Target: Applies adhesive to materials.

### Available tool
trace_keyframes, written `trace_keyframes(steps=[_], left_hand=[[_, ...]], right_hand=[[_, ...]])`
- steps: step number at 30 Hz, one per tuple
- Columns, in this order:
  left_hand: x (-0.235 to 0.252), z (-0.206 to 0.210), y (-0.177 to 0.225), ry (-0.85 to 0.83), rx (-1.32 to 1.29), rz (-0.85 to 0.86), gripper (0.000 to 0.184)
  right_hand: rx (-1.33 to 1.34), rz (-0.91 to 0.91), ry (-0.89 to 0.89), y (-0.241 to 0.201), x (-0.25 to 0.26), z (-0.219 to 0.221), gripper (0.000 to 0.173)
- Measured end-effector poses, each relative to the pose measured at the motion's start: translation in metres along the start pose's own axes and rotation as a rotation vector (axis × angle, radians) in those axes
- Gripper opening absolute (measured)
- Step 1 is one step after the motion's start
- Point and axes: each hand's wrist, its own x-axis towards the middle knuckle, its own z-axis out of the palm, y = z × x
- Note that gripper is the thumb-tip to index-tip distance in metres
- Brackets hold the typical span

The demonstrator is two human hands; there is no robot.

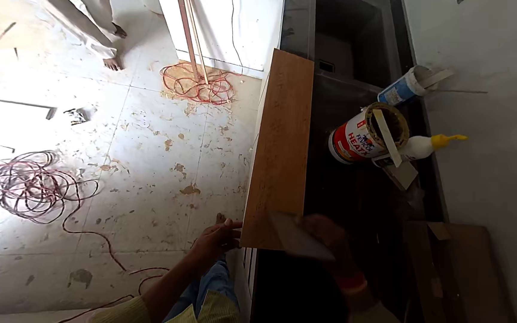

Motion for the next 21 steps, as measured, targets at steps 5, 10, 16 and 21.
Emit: trace_keyframes(steps=[5, 10, 16, 21], left_hand=[[0.001, 0.005, 0.011, 0.031, 0.026, -0.001, 0.056], [0.006, 0.006, 0.009, 0.022, -0.002, -0.005, 0.057], [0.029, 0.011, 0.031, 0.079, 0.006, 0.111, 0.051], [0.060, 0.015, 0.075, 0.090, 0.068, 0.156, 0.054]], right_hand=[[-0.022, 0.052, -0.075, 0.022, 0.043, 0.007, 0.033], [0.043, 0.052, -0.171, -0.018, -0.055, 0.011, 0.023], [0.671, 0.597, 0.495, -0.063, -0.090, -0.004, 0.030], [1.525, 0.952, 0.914, -0.045, -0.069, 0.002, 0.022]])
